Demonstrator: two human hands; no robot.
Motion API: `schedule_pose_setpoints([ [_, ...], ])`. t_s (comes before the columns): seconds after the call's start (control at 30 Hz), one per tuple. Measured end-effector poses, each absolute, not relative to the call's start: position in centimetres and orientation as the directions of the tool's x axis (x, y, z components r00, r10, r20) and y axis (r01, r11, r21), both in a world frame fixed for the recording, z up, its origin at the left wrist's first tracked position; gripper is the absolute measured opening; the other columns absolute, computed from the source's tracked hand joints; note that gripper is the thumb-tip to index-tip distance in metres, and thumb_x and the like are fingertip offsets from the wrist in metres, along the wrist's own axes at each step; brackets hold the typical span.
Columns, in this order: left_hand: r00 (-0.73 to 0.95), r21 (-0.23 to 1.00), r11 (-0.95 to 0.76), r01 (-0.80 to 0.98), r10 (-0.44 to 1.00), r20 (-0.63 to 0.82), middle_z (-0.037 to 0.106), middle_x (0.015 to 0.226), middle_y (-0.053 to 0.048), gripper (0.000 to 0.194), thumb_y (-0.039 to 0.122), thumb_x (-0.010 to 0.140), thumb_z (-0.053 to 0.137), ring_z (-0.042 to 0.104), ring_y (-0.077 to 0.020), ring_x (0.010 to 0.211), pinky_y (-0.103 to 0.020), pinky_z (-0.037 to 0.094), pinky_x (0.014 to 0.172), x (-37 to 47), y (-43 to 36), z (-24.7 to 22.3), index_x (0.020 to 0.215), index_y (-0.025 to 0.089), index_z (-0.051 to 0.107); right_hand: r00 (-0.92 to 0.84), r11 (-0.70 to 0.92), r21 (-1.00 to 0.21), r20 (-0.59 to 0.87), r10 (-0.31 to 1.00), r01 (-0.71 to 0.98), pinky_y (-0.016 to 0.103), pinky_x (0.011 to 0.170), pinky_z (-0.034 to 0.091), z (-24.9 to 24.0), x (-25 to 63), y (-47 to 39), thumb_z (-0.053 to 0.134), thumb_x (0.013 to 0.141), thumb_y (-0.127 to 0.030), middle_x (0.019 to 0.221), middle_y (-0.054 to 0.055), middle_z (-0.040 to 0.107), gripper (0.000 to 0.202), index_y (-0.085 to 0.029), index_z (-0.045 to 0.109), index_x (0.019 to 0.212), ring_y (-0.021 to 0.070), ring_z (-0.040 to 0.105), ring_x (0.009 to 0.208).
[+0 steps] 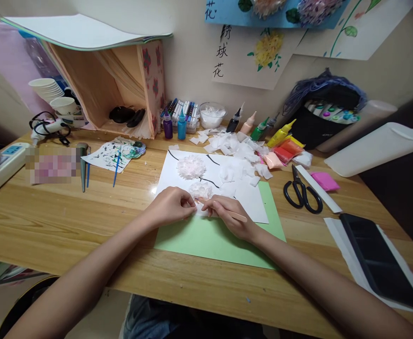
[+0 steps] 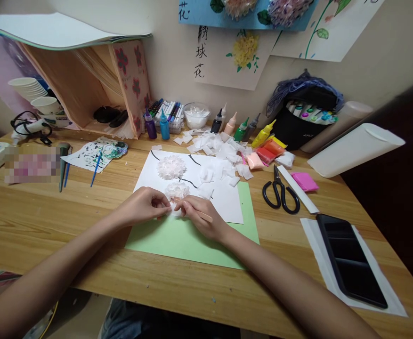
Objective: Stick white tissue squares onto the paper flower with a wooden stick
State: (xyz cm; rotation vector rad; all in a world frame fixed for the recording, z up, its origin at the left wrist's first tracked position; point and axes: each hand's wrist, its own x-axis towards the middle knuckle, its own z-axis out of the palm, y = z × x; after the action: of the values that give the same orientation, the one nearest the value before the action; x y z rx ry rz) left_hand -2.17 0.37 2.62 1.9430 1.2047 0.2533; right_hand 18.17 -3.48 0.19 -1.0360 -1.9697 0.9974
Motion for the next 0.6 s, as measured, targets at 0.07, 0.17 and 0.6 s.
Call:
schedule_pose_setpoints([
  [0.07, 0.507, 0.726, -0.205, 0.656, 0.833, -0.223, 0.067, 0.058, -0.002, 0.021, 0.035, 0.074, 0.056, 0.057, -0.0136, 0.054, -0.023, 0.034, 0.051, -2.08, 0.35, 2.54, 0.076, 0.020, 0.071, -0.432, 0.362, -0.869, 0.199, 0.880, 0.337, 0.025, 0.070, 0.043, 0.31, 18.17, -3.43, 0.033, 0.097, -0.029, 0.075, 0.001, 0.059, 0.032, -0.021, 0.063, 0.087, 0.0129, 0.056, 0.073],
  [0.17, 0.474, 0.732, -0.190, 0.654, 0.857, -0.201, 0.067, 0.059, -0.002, 0.023, 0.036, 0.076, 0.054, 0.057, -0.0136, 0.055, -0.023, 0.034, 0.051, -1.92, 0.27, 2.31, 0.078, 0.020, 0.072, -0.414, 0.329, -0.886, 0.179, 0.892, 0.326, 0.025, 0.071, 0.044, 0.33, 18.19, -3.42, 0.036, 0.096, -0.030, 0.078, 0.002, 0.061, 0.030, -0.021, 0.064, 0.090, 0.0130, 0.057, 0.075],
  [0.6, 0.324, 0.658, -0.196, 0.727, 0.943, -0.076, 0.068, 0.066, -0.003, 0.022, 0.036, 0.074, 0.057, 0.057, -0.0130, 0.060, -0.022, 0.035, 0.053, -1.51, 0.07, 2.27, 0.066, 0.018, 0.067, -0.407, 0.428, -0.830, 0.273, 0.872, 0.359, 0.025, 0.068, 0.041, -0.03, 18.31, -3.71, 0.033, 0.097, -0.031, 0.074, 0.002, 0.060, 0.033, -0.019, 0.062, 0.086, 0.0130, 0.056, 0.071],
])
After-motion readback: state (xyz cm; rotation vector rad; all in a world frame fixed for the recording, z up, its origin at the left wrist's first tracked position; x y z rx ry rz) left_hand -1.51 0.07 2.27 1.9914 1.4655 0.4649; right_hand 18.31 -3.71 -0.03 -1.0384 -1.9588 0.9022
